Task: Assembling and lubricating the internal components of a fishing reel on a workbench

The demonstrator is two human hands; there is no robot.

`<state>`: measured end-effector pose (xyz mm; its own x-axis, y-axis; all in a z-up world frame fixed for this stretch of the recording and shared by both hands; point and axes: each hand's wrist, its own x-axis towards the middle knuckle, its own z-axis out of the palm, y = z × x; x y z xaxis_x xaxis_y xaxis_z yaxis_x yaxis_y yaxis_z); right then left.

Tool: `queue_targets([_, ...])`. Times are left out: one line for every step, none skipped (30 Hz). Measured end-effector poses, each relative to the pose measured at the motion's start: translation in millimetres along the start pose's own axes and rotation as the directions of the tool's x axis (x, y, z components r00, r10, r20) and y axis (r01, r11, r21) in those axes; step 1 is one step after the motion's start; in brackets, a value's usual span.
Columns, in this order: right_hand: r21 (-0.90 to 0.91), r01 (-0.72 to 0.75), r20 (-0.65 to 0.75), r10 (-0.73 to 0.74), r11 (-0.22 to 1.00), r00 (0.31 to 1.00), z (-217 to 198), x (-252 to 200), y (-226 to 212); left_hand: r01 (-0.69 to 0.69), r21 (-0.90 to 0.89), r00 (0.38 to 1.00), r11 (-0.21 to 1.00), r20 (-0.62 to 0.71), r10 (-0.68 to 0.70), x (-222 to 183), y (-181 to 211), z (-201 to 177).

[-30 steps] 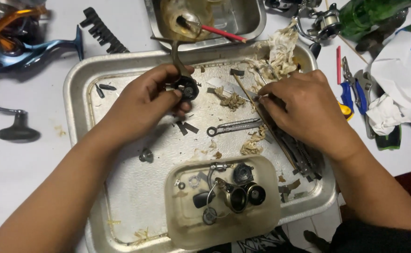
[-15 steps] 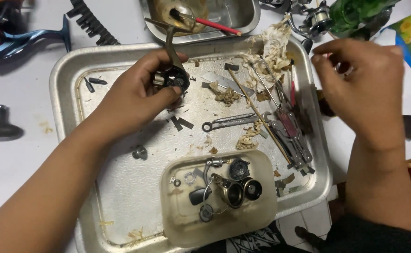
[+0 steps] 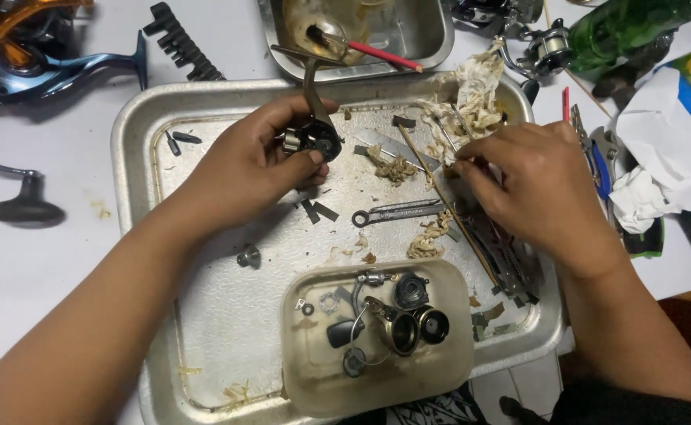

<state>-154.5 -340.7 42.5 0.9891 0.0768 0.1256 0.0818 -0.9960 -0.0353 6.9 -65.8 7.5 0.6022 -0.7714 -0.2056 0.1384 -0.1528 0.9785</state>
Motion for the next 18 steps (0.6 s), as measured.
queue_targets([0.001,0.0,0.001,0.0,1.0,1.0,0,-1,0,0.001,-0.001,1.0,1.0,0.0,-0.001,0,0,0])
queue_targets([-0.019,0.02,-0.026,-0.02,1.0,0.999,0,-1,0,-0.015,0.01,1.0,1.0,0.008,0.015,0,0,-1])
queue_targets([-0.04,0.039,-0.054,-0.041,0.998,0.998,0,-2,-1,-0.033,0.021,0.999,0.999,0.017,0.032,0,0,-1])
queue_targets([-0.04,0.038,-0.053,-0.04,0.999,0.998,-1,0,2,-0.032,0.021,0.999,0.999,0.018,0.031,-2,2,-1])
queue_targets([-0.013,0.004,-0.102,-0.005,1.0,0.995,-2,2,5,-0.031,0.046,0.999,0.998,0.011,0.03,-3,5,0])
queue_targets([0.015,-0.028,-0.151,0.03,0.999,0.988,-4,3,7,-0.029,0.071,1.0,0.997,0.004,0.029,-4,7,0])
queue_targets([0.014,-0.025,-0.153,0.027,1.0,0.988,-4,4,7,-0.032,0.072,0.999,0.997,0.0,0.032,-3,5,-1])
queue_targets([0.034,-0.038,-0.13,0.042,0.999,0.991,-5,5,7,-0.055,0.107,0.998,0.993,0.002,0.055,-2,2,-1])
queue_targets([0.056,-0.051,-0.106,0.056,0.997,0.993,-6,5,6,-0.076,0.143,0.997,0.987,0.002,0.077,-1,0,-2])
queue_targets([0.056,-0.046,-0.109,0.052,0.997,0.993,-4,8,0,-0.077,0.145,0.997,0.986,-0.002,0.078,-2,1,-1])
queue_targets([0.07,-0.049,0.012,0.048,0.996,0.999,-2,12,-7,-0.062,0.153,0.998,0.986,-0.005,0.064,-2,3,-1])
queue_targets([0.084,-0.052,0.132,0.041,0.995,0.99,-1,16,-13,-0.048,0.161,0.999,0.986,-0.009,0.05,-2,5,-1])
queue_targets([0.084,-0.042,0.122,0.031,0.996,0.992,3,16,-13,-0.053,0.168,0.998,0.984,-0.019,0.057,-2,7,0])
queue_targets([0.02,-0.085,0.181,0.08,0.996,0.98,8,17,-13,-0.035,0.184,0.999,0.982,-0.022,0.04,-2,9,0])
queue_targets([-0.044,-0.122,0.24,0.129,0.992,0.962,14,18,-14,-0.011,0.197,0.999,0.98,-0.03,0.018,-4,9,0])
queue_targets([-0.04,-0.109,0.235,0.115,0.993,0.965,16,19,-15,-0.011,0.2,0.999,0.98,-0.044,0.02,-4,8,0])
queue_targets([-0.04,-0.125,0.239,0.131,0.991,0.962,17,19,-15,-0.077,0.216,0.996,0.973,-0.027,0.084,-5,6,0])
queue_targets([-0.04,-0.14,0.243,0.146,0.989,0.959,19,19,-16,-0.142,0.232,0.989,0.962,-0.008,0.148,-5,5,0])
